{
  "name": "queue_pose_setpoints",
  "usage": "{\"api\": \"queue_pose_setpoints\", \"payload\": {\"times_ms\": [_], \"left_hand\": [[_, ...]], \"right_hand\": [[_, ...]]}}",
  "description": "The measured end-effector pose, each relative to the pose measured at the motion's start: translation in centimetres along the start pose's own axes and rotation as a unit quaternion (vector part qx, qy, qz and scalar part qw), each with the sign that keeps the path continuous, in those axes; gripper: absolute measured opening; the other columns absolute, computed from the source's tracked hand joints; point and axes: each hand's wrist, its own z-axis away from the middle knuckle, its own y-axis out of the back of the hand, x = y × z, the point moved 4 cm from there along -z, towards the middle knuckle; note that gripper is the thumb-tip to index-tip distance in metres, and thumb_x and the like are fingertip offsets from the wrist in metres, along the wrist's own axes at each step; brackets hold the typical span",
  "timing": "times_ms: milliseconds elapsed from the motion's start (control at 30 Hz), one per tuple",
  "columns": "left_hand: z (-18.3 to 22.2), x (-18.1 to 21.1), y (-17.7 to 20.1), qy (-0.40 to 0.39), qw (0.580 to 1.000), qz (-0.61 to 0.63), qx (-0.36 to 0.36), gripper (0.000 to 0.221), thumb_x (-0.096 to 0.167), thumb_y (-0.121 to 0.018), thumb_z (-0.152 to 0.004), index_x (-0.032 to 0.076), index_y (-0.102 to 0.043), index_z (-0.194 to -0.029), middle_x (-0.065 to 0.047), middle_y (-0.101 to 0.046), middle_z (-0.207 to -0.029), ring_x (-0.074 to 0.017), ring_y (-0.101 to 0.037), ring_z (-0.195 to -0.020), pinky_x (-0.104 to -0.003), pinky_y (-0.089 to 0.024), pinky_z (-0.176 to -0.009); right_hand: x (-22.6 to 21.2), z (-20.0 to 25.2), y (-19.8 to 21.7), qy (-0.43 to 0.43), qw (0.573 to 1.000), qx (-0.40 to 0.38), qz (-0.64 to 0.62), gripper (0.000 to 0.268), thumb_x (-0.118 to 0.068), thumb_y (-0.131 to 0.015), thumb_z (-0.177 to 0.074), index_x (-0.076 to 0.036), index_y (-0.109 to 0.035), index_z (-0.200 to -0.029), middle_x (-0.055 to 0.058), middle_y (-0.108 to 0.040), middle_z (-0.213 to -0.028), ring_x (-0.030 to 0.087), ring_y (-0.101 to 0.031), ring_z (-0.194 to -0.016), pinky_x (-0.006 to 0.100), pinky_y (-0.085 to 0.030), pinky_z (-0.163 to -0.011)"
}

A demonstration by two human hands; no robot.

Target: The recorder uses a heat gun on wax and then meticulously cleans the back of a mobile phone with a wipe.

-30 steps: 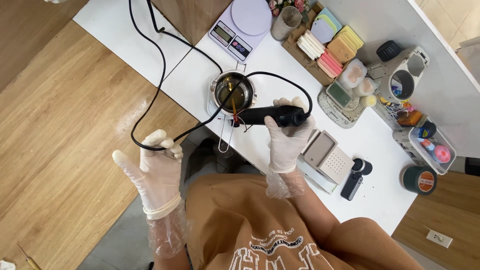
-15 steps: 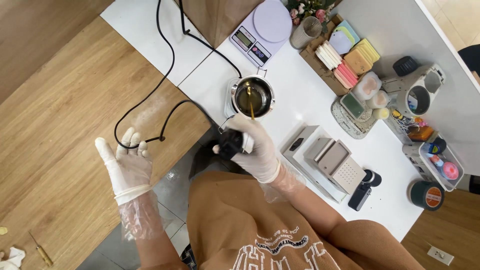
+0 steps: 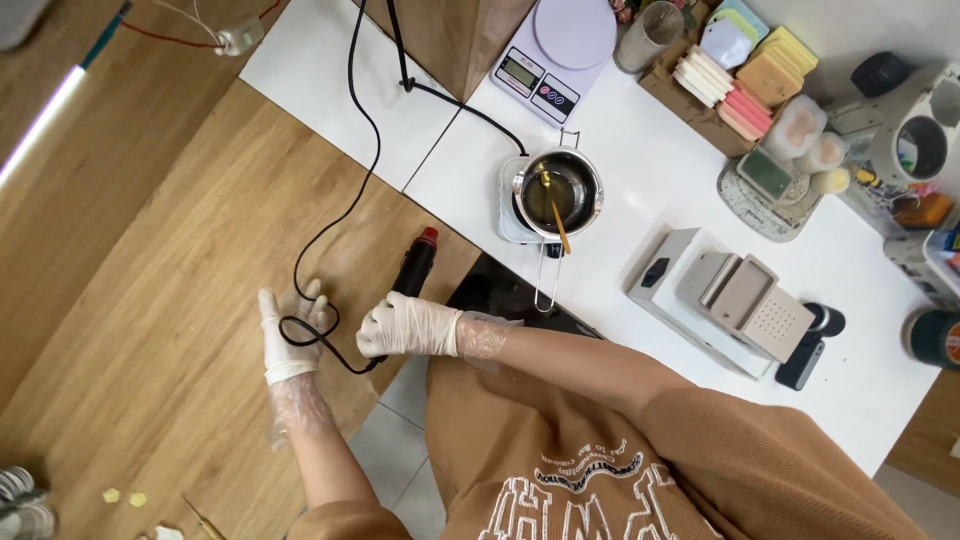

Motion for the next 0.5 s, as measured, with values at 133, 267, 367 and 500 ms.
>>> {"api": "queue_pose_setpoints", "payload": {"times_ms": [133,267,367,500], "left_hand": [[-2.0,1.4,0.9,-0.021,0.994,-0.102,-0.022,0.082,0.067,-0.046,-0.102,-0.003,-0.051,-0.145,-0.013,-0.069,-0.135,-0.0217,-0.067,-0.11,-0.029,-0.051,-0.088],[1.6,5.4,-1.7,-0.178,0.906,-0.319,0.216,0.061,0.047,-0.057,-0.104,0.003,-0.051,-0.145,-0.015,-0.062,-0.14,-0.0232,-0.062,-0.12,-0.035,-0.05,-0.103],[9.4,9.0,-9.8,-0.281,0.829,-0.407,0.263,0.051,0.035,-0.058,-0.107,0.003,-0.05,-0.146,-0.015,-0.059,-0.141,-0.0239,-0.06,-0.124,-0.037,-0.051,-0.106],[14.7,9.4,-17.4,-0.328,0.857,-0.375,0.134,0.044,0.023,-0.054,-0.11,0.004,-0.048,-0.15,-0.012,-0.056,-0.144,-0.023,-0.056,-0.132,-0.035,-0.047,-0.111]], "right_hand": [[-0.9,-0.1,-4.7,-0.02,0.999,0.032,0.026,0.01,-0.023,-0.06,-0.085,-0.024,-0.057,-0.094,-0.003,-0.058,-0.087,0.015,-0.06,-0.075,0.032,-0.049,-0.065],[-0.9,-0.3,-7.5,0.012,0.997,-0.038,0.064,0.005,-0.021,-0.06,-0.09,-0.023,-0.056,-0.091,-0.003,-0.055,-0.091,0.014,-0.06,-0.083,0.031,-0.048,-0.064],[-0.4,-1.2,-8.9,-0.007,0.996,-0.067,0.057,0.004,-0.021,-0.059,-0.092,-0.023,-0.055,-0.092,-0.004,-0.053,-0.097,0.013,-0.059,-0.087,0.031,-0.049,-0.069],[-0.2,-1.9,-9.5,-0.042,0.985,-0.146,0.081,0.01,-0.026,-0.052,-0.098,-0.021,-0.053,-0.107,-0.004,-0.052,-0.104,0.012,-0.058,-0.091,0.03,-0.047,-0.073]]}}
